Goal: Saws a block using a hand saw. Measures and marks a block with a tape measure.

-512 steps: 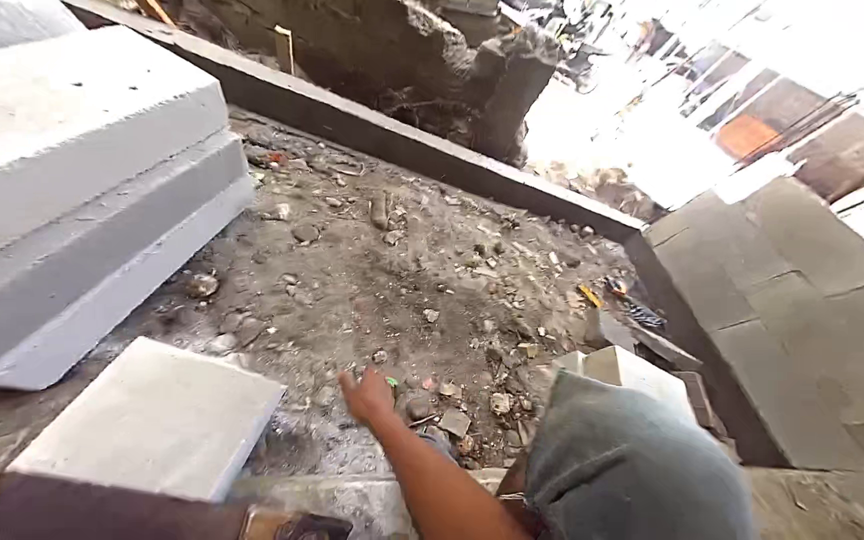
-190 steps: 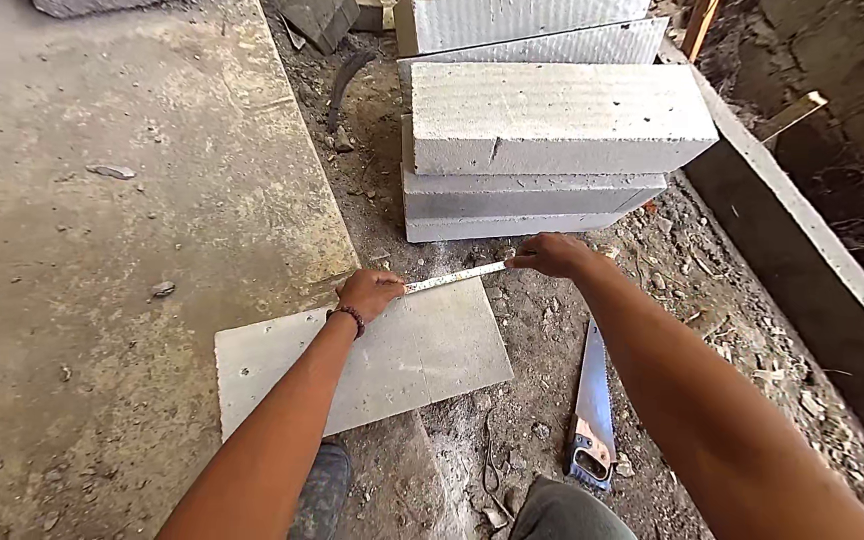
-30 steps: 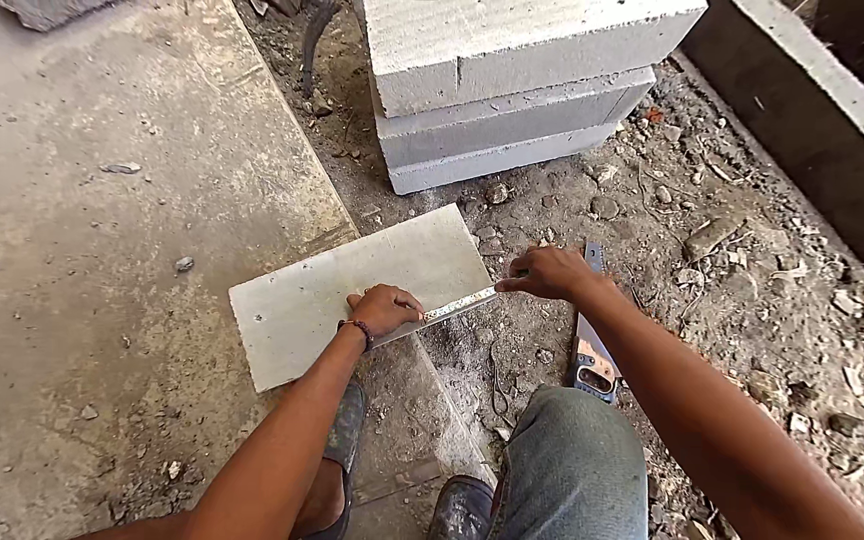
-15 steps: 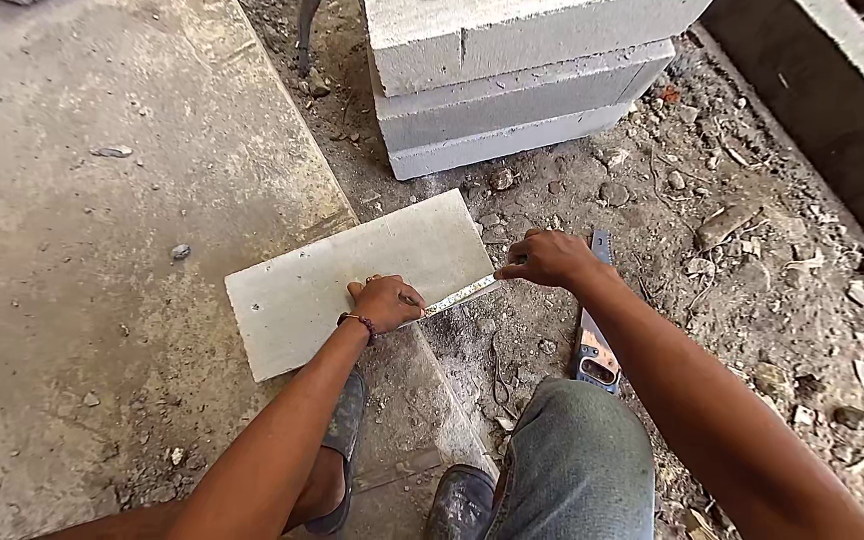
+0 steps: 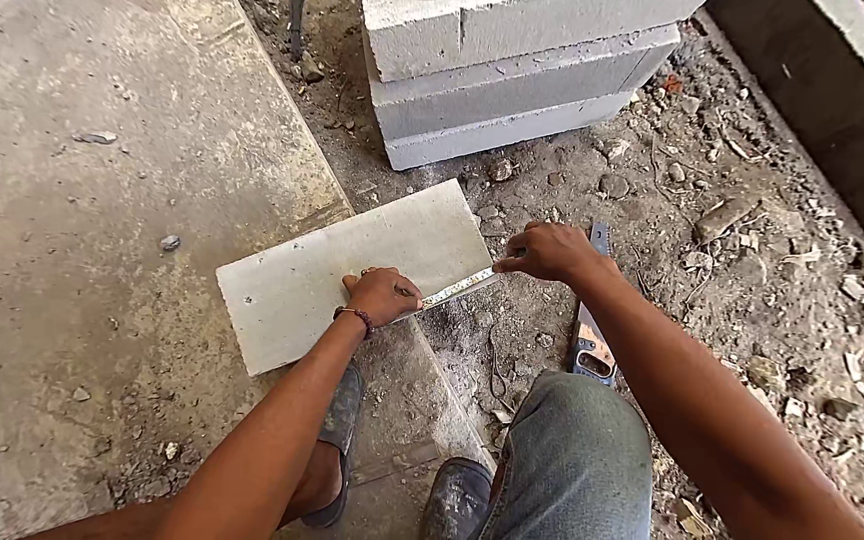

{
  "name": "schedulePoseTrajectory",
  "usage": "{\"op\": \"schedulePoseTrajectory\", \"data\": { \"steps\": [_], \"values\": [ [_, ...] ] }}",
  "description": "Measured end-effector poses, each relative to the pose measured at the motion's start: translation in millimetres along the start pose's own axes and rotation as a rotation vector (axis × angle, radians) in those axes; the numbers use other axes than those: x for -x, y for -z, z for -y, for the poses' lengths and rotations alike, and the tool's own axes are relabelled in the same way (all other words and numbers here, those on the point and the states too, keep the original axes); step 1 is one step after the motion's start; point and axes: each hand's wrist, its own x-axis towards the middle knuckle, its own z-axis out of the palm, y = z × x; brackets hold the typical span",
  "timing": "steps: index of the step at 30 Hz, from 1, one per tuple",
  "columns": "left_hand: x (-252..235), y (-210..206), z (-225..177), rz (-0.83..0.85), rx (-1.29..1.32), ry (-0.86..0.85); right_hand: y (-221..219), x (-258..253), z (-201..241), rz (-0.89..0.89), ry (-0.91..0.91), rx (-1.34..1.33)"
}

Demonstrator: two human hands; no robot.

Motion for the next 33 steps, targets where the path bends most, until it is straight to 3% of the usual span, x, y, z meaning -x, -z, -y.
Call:
{"op": "schedulePoseTrajectory", "data": {
  "steps": [33],
  "values": [
    [0.2,-1.7,-7.2,0.017,-0.039,0.005,-5.4,9.2,-5.1,0.092,-0.052,-0.094]
  ]
}}
